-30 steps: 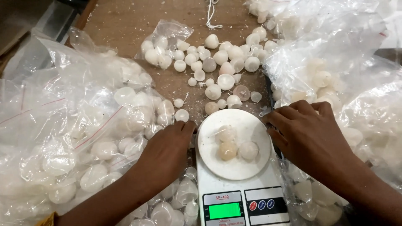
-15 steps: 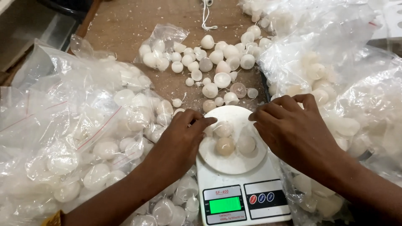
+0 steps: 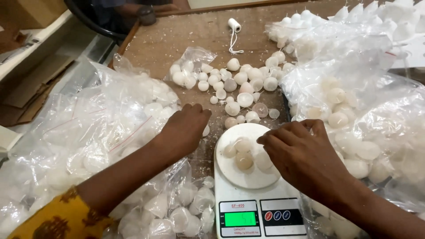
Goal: The recorder is weighing small white wax items and placing them into plastic bags using a digital scale.
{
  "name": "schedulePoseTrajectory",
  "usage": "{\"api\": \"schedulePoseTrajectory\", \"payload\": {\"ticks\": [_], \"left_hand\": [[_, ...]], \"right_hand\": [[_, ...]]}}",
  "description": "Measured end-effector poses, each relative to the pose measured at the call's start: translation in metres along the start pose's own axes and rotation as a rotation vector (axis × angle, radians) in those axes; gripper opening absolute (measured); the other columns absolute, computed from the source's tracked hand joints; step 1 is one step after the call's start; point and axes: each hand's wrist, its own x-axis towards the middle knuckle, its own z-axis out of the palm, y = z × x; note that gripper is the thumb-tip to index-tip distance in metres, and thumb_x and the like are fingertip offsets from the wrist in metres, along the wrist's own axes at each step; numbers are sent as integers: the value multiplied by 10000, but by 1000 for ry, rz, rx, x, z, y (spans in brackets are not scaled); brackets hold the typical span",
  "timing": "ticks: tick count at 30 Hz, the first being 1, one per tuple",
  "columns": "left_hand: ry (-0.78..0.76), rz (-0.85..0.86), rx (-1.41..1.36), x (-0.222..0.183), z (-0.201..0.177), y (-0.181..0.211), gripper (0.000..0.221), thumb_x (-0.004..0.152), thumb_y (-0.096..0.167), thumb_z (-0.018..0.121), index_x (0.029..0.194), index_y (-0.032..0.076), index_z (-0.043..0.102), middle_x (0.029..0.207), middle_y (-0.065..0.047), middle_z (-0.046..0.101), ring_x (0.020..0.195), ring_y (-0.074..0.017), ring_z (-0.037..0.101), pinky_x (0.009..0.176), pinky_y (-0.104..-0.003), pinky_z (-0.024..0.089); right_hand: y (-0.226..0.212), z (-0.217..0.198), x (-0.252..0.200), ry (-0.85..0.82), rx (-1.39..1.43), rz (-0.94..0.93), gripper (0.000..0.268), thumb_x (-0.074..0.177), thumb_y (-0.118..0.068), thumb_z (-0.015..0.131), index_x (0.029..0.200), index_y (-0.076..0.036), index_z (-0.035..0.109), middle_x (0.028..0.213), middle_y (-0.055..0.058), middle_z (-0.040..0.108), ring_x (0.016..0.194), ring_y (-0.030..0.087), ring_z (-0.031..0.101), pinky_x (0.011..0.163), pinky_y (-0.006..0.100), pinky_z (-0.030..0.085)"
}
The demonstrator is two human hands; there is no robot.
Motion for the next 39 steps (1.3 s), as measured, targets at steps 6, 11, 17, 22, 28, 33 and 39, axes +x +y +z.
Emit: {"api": "schedulePoseTrajectory", "payload": {"ticks": [6,11,17,22,28,33,39], "left_hand": [[-239,-65,-61,44,20,-13,265,815,90,737,1073,127,687,1167,-126,636,1125,-354,620,930,-548,495],[-401,-107,-11,42,6,-12,391,800,200,815,1153,208,647,1150,-72,663,1249,-325,522,1065,-556,392],[-206,-117,-115,43,21,-23,432,764,249,869,1125,162,649,1195,-134,597,1168,-342,582,1024,-521,449],[-61,-142,-581,48,3,-17,477,758,288,863,1162,129,667,1262,-113,604,1067,-263,678,901,-410,601],[-205,85,-1350,45,-7,12,548,792,321,824,1265,74,698,1206,-131,765,1071,-199,745,941,-344,642],[-290,180,-1401,42,3,24,549,821,270,824,1307,59,678,1238,-101,748,1116,-155,725,979,-314,615],[-378,189,-1488,45,10,28,570,849,253,795,1346,27,629,1255,-112,734,1145,-184,725,1008,-324,616]], "right_hand": [[8,-6,0,-52,-64,90,244,845,-195,718,1075,-117,751,1035,30,748,975,215,644,864,512,404],[21,1,6,-145,-58,173,226,860,-229,733,1065,-134,753,992,25,748,934,203,641,887,490,405],[29,10,1,-59,-20,153,196,826,-210,767,1006,-132,766,905,22,766,888,191,650,852,462,412],[27,7,2,-45,-6,170,196,845,-210,761,1028,-139,761,901,13,766,896,178,651,855,441,411],[20,2,10,-5,185,230,416,855,-286,758,1249,-183,671,1029,43,746,935,197,637,847,403,421],[16,3,10,-116,360,347,590,867,-315,749,1422,-231,566,1133,75,697,1027,237,639,878,428,499],[24,14,5,-8,588,367,504,855,-220,776,1320,-158,592,1175,82,698,1025,202,742,812,361,640]]}}
